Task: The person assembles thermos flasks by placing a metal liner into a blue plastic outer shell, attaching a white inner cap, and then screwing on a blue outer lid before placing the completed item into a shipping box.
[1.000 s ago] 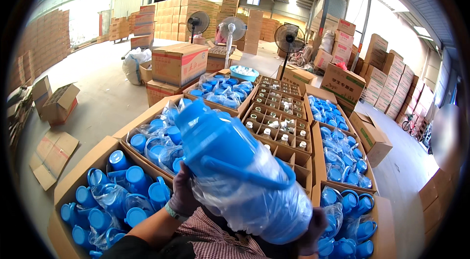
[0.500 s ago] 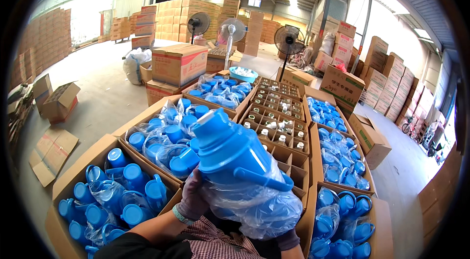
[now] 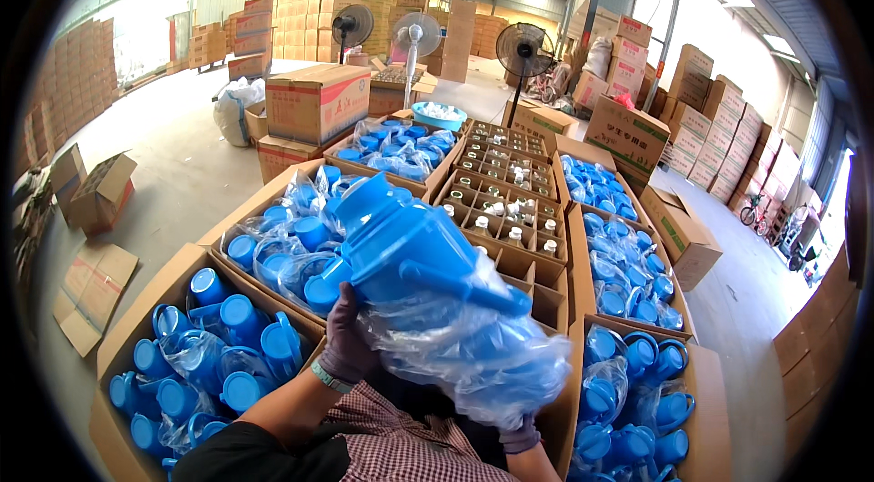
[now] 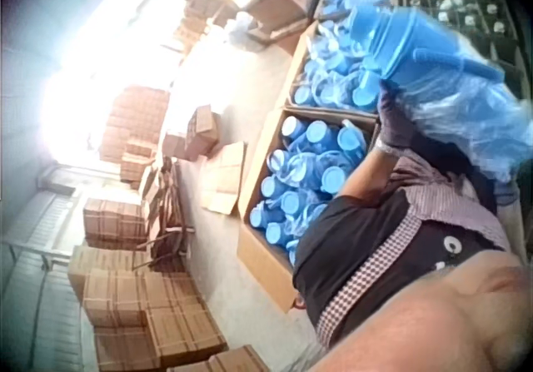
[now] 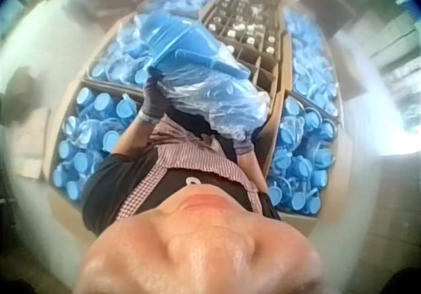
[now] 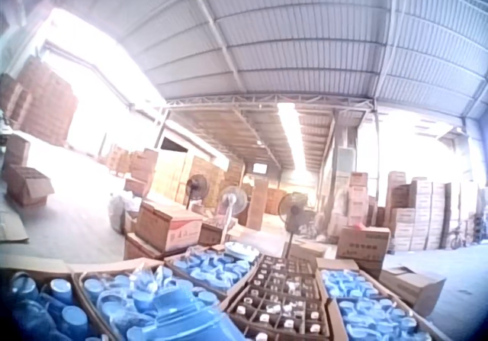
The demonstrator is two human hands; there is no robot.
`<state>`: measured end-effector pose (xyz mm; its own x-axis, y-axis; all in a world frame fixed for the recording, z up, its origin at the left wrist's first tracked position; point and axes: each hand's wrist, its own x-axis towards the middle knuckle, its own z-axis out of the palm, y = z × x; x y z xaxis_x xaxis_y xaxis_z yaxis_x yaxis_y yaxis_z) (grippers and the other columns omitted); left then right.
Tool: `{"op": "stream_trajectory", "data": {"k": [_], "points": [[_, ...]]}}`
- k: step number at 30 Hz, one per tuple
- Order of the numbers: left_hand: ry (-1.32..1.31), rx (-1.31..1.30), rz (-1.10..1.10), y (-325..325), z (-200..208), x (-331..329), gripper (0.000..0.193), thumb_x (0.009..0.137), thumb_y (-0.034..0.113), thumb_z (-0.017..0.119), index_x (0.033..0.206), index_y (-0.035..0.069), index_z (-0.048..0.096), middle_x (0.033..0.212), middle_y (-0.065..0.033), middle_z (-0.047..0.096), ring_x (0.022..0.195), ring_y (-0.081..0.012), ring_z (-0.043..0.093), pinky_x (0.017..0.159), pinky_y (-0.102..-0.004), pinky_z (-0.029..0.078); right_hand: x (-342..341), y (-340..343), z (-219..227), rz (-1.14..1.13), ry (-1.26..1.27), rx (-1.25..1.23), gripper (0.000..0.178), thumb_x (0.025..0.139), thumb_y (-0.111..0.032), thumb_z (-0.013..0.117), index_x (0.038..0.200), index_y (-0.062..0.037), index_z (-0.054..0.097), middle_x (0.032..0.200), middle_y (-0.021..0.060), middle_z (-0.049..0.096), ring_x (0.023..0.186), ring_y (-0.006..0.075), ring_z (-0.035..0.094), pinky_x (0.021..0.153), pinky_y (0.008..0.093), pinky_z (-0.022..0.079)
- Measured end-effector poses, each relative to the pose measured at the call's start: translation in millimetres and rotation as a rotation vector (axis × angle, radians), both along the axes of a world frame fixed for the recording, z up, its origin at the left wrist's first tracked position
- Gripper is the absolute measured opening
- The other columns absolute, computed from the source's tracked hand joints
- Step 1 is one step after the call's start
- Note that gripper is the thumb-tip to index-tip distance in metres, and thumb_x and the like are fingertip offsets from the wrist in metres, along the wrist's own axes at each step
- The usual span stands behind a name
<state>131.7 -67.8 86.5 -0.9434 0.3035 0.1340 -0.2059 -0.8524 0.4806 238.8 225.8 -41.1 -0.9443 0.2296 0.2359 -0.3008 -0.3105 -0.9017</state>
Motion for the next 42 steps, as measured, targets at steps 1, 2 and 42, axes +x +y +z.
{"op": "stream_trajectory", "data": {"k": [1, 2, 42], "points": [[0.112, -0.099, 0.052, -3, 5, 2, 0.079, 0.100, 0.065, 0.054, 0.149, 0.003, 0.050, 0.144, -0.0168, 0.061, 0.127, -0.0350, 0.062, 0.112, -0.0531, 0.047, -4, -8, -6, 0.014, -0.022, 0.002, 0.042, 0.102, -0.023, 0.055, 0.139, -0.0030, 0.053, 0.138, 0.0166, 0.059, 0.126, 0.0313, 0.057, 0.109, 0.0428, 0.046], [0.122, -0.157, 0.110, -21, -37, -15, 0.075, 0.102, 0.061, 0.056, 0.148, 0.002, 0.049, 0.143, -0.0169, 0.061, 0.127, -0.0346, 0.062, 0.111, -0.0515, 0.049, -1, -14, -13, 0.015, -0.041, 0.017, 0.040, 0.102, -0.021, 0.056, 0.137, -0.0026, 0.054, 0.137, 0.0166, 0.060, 0.124, 0.0312, 0.057, 0.108, 0.0425, 0.047], [0.739, -0.569, -0.603, 188, 117, 144, 0.058, 0.091, 0.000, 0.061, 0.148, 0.000, 0.051, 0.088, -0.0022, 0.056, 0.076, -0.0109, 0.058, 0.070, -0.0271, 0.052, 143, -1, 168, -0.477, 0.280, 1.204, 0.068, 0.074, -0.036, 0.086, 0.128, -0.0037, 0.060, 0.111, 0.0152, 0.062, 0.101, 0.0319, 0.065, 0.085, 0.0416, 0.056]]}}
